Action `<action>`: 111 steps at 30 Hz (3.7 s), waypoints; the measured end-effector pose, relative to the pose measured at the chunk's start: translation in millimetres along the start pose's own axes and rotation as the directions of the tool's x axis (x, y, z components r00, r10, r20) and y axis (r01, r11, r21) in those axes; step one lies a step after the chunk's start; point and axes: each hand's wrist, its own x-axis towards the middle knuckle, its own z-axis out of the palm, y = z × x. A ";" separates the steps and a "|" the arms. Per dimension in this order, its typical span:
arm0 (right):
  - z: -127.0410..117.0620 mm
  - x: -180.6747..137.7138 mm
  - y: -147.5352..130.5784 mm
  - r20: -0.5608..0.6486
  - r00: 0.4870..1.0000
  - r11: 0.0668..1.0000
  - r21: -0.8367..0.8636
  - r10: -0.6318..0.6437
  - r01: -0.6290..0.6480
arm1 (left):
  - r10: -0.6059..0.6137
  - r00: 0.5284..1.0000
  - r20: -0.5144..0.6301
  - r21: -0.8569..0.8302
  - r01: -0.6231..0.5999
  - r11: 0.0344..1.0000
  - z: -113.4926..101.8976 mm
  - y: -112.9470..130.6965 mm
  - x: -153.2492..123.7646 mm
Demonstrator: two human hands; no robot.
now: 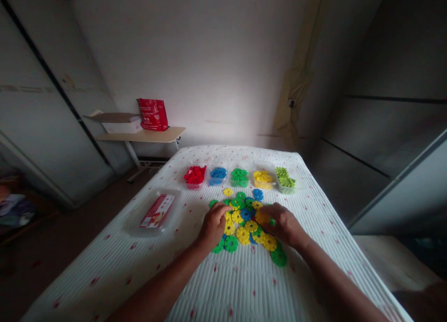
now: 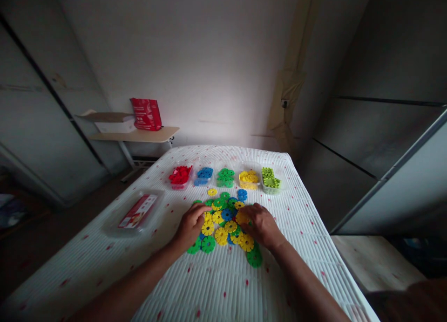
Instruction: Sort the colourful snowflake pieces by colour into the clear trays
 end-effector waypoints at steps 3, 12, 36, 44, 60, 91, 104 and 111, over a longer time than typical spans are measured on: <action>4.4 2.4 -4.5 0.041 0.999 0.999 -0.041 -0.023 0.025 | -0.012 0.999 -0.043 0.000 0.012 1.000 -7.6 2.6 10.0; 0.2 3.4 9.4 -0.144 0.988 0.996 0.069 0.059 -0.049 | -0.243 0.932 -0.268 0.019 0.257 0.966 -32.9 -43.1 5.3; 6.6 -10.0 80.3 -0.373 0.882 0.956 0.059 0.287 -0.286 | -0.247 0.922 -0.298 -0.007 0.257 0.966 -29.8 -50.7 4.6; 2.6 -12.5 77.9 -0.119 0.925 0.907 0.273 0.362 -0.320 | -0.279 0.903 -0.326 -0.026 0.286 0.958 -32.7 -52.2 4.3; 4.0 -10.9 78.8 0.129 0.943 0.936 0.138 0.307 -0.323 | -0.297 0.895 -0.332 -0.043 0.300 0.953 -32.6 -52.9 3.8; 4.8 -10.8 77.2 0.088 0.943 0.925 0.185 0.321 -0.332 | -0.160 0.986 0.041 0.363 0.134 0.922 -22.1 -40.3 2.7; 5.0 -10.0 76.0 0.071 0.936 0.917 0.189 0.344 -0.351 | -0.188 0.982 0.018 0.357 0.169 0.919 -21.6 -41.7 3.3; 5.9 -8.5 74.0 0.010 0.942 0.920 0.210 0.335 -0.330 | -0.193 0.979 -0.061 0.293 0.203 0.934 -20.5 -48.0 4.0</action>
